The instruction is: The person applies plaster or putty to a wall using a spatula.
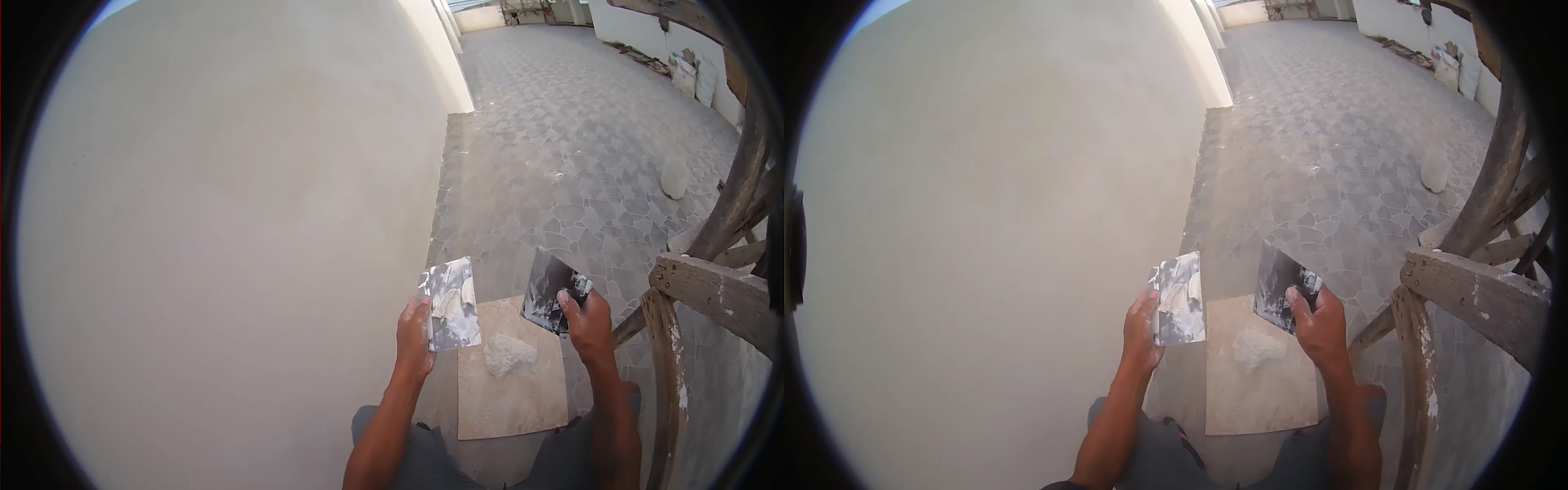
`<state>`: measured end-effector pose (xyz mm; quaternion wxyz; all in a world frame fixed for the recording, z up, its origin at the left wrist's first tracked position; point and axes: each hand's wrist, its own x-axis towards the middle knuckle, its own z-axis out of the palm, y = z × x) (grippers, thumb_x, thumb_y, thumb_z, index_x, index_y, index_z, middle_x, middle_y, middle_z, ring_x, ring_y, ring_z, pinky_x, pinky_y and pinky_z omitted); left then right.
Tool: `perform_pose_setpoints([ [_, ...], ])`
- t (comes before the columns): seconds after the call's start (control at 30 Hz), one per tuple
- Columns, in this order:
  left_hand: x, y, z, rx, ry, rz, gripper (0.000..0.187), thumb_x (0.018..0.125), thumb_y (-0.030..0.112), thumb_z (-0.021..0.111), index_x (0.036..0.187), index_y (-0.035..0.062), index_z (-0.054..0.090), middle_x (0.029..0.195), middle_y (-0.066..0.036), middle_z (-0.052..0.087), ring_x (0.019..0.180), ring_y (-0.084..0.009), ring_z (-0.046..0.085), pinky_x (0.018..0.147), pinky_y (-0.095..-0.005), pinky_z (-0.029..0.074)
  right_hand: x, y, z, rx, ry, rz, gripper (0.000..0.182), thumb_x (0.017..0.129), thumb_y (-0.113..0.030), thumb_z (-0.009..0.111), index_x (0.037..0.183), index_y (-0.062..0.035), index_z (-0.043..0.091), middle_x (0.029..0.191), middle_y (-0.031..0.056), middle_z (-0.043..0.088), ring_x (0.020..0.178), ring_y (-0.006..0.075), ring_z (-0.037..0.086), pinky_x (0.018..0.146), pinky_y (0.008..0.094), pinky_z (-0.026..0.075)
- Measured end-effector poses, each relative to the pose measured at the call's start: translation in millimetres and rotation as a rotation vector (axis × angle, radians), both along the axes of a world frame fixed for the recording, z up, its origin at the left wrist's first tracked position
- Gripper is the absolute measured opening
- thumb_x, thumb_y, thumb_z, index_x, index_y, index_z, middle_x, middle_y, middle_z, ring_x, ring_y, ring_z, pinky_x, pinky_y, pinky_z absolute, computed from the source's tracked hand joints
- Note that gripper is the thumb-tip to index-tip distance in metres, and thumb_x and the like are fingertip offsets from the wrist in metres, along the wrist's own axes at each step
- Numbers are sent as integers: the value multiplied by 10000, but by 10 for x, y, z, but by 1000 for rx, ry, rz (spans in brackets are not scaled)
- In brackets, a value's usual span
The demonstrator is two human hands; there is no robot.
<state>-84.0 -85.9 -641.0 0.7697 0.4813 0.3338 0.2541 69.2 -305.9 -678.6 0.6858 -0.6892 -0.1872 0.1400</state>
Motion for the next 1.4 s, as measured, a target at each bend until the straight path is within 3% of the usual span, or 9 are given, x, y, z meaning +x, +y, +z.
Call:
perform_pose_setpoints([
  [0.13, -19, 117, 116, -42, 72, -34, 349, 1022, 174, 485, 1305, -30, 476, 1144, -111, 620, 1009, -181, 648, 848, -318, 558, -30, 79, 333, -59, 19, 54, 144, 926, -97, 602, 975, 37, 626, 729, 97, 629, 671, 142, 553, 654, 314, 456],
  [0.37, 26, 178, 179, -73, 172, 41, 381, 1013, 199, 525, 1302, -44, 475, 1156, -101, 624, 1012, -174, 650, 849, -326, 561, -76, 144, 608, -80, -9, 31, 112, 903, -37, 573, 965, 49, 610, 705, 123, 606, 603, 201, 556, 597, 329, 448],
  [0.47, 58, 54, 362, -27, 136, -14, 352, 1016, 195, 513, 1278, -41, 495, 1127, -103, 637, 985, -169, 659, 835, -332, 568, -165, 74, 734, -75, -132, -19, 129, 894, -20, 577, 999, 46, 612, 724, 126, 620, 630, 212, 591, 617, 330, 464],
  [0.6, 34, 35, 293, 31, 118, -44, 306, 1024, 177, 482, 1254, -22, 520, 1099, -100, 647, 959, -163, 664, 824, -332, 572, -155, 27, 628, -45, -366, -48, 185, 875, 29, 567, 1055, 50, 603, 881, 174, 662, 745, 281, 651, 683, 336, 496],
  [0.73, -70, -22, 224, 124, 78, -5, 288, 1024, 160, 468, 1243, -17, 528, 1097, -103, 647, 943, -164, 659, 818, -318, 559, -177, -76, 385, -4, -308, 58, 244, 868, 79, 530, 1098, 49, 606, 980, 197, 665, 775, 301, 655, 708, 345, 510],
  [0.9, -131, -63, 46, 256, 33, 26, 262, 1017, 134, 457, 1205, -25, 547, 1064, -85, 636, 900, -145, 636, 793, -300, 539, -190, -74, 120, 84, -611, 136, 453, 737, 158, 550, 1155, -3, 619, 1126, 170, 658, 1078, 342, 627, 909, 399, 508],
  [1.03, -118, -209, 80, 424, -51, 142, 225, 1015, 129, 448, 1124, -31, 563, 973, -53, 609, 830, -106, 577, 744, -270, 497, -225, -64, 147, 98, -846, 232, 565, 693, 199, 565, 1209, -27, 600, 1178, 155, 642, 1083, 343, 622, 924, 409, 519],
  [1.1, -148, -264, 43, 460, -46, 143, 297, 1026, 149, 420, 1228, -44, 522, 1090, -102, 611, 922, -153, 622, 799, -318, 543, -163, -64, 210, 77, -935, 265, 553, 706, 187, 587, 1215, -28, 603, 1190, 153, 637, 1085, 336, 622, 924, 403, 527],
  [1.4, -170, -297, -36, 399, -184, 209, 289, 1033, 173, 395, 1161, -40, 542, 1042, -82, 603, 920, -133, 580, 821, -297, 496, -263, 160, 722, -19, -1328, 379, 463, 762, 122, 616, 1196, -41, 618, 1162, 134, 660, 1073, 325, 631, 912, 406, 535],
])
